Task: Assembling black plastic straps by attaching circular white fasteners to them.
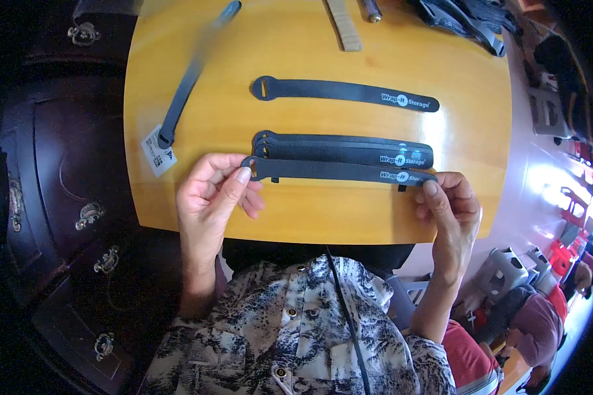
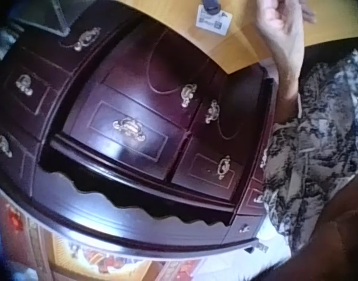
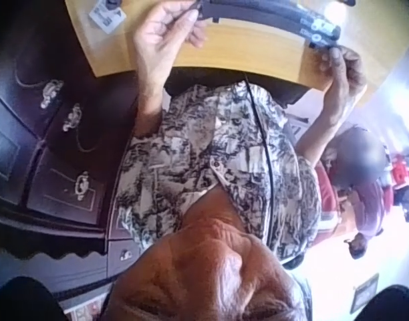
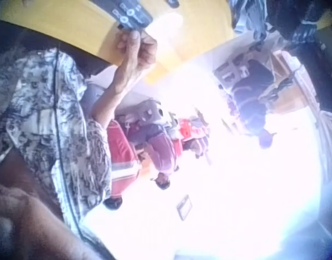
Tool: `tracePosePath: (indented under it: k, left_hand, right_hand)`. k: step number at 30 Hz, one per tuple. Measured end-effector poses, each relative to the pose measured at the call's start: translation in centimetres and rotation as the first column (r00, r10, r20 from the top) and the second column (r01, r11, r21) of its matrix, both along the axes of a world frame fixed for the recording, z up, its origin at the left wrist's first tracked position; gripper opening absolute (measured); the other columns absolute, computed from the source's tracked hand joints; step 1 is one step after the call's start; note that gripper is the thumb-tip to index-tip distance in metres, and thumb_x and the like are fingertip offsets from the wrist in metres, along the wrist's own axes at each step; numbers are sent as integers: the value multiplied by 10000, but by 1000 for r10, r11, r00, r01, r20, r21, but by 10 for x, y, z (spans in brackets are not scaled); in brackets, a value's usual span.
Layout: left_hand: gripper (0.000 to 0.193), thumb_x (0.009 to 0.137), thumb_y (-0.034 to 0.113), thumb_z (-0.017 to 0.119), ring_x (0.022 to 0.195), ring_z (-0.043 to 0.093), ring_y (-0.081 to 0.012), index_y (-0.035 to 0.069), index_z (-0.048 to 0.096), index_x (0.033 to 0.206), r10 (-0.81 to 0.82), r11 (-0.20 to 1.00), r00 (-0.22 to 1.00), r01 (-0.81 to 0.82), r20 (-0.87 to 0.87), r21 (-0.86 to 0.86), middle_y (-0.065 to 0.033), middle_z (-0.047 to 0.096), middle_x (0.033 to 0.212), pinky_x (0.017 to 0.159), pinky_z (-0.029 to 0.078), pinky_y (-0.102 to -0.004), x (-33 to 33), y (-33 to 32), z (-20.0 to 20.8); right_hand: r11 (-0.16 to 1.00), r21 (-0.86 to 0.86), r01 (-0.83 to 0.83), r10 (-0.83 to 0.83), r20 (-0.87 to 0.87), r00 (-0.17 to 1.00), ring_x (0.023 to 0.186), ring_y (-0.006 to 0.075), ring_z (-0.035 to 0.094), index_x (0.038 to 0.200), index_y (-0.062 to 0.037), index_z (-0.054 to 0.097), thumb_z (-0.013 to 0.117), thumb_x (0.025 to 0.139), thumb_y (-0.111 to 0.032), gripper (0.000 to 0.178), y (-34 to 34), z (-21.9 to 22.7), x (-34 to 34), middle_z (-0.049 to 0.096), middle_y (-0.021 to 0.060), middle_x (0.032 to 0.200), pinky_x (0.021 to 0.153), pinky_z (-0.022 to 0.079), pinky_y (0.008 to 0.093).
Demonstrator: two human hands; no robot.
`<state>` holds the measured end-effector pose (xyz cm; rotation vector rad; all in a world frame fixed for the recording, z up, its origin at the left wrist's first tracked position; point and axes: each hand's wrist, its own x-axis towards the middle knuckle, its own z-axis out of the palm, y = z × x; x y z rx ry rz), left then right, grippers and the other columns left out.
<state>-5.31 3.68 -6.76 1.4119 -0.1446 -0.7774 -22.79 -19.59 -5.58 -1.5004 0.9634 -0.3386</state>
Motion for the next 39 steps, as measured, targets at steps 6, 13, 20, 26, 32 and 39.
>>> tracePosePath:
  k: [6,13,20,26,32,39]
  left_hand:
    - [114,916,16,573,623,629,-130,-28,501,994,23,998,998,-26,52,53,-120,638,802,523,513,-229,-2,-6,-1]
    - [125,912,29,587,571,627,-147,-38,507,981,16,992,997,-26,78,121,-137,644,767,487,499,-232,-2,-10,1]
    - [128,911,28,587,555,621,-143,-42,510,986,17,991,998,-24,53,130,-128,637,747,474,490,-226,0,-13,0]
    - [125,912,28,584,553,617,-135,-40,510,987,14,990,998,-22,57,142,-121,635,747,471,485,-220,-2,-13,1]
    - [113,913,17,577,557,613,-126,-34,512,990,9,988,997,-20,75,153,-111,628,747,467,482,-215,-1,-14,0]
    - [102,910,3,579,595,608,-98,-22,518,987,-1,987,998,-9,62,162,-87,619,753,488,494,-210,-1,-14,2]
  right_hand:
    - [999,22,34,-35,12,999,568,57,507,885,-55,597,649,898,-167,124,-2,-2,1,596,4,716,504,368,181]
    - [999,28,29,-30,12,999,529,46,481,850,-72,581,652,903,-199,156,-5,-3,1,572,-7,680,469,350,184]
    - [999,28,46,-47,15,999,497,33,461,838,-75,576,661,900,-206,168,-7,-5,3,549,-24,651,434,319,165]
    - [998,13,54,-54,15,998,484,31,456,838,-75,575,661,899,-205,167,-5,-6,3,548,-26,650,409,309,164]
    - [998,28,63,-64,33,997,475,28,449,838,-69,578,652,905,-191,157,-5,-6,4,541,-23,641,397,302,166]
    - [997,14,71,-71,24,997,469,23,436,831,-71,579,644,910,-179,149,-5,-6,5,534,-28,635,397,301,166]
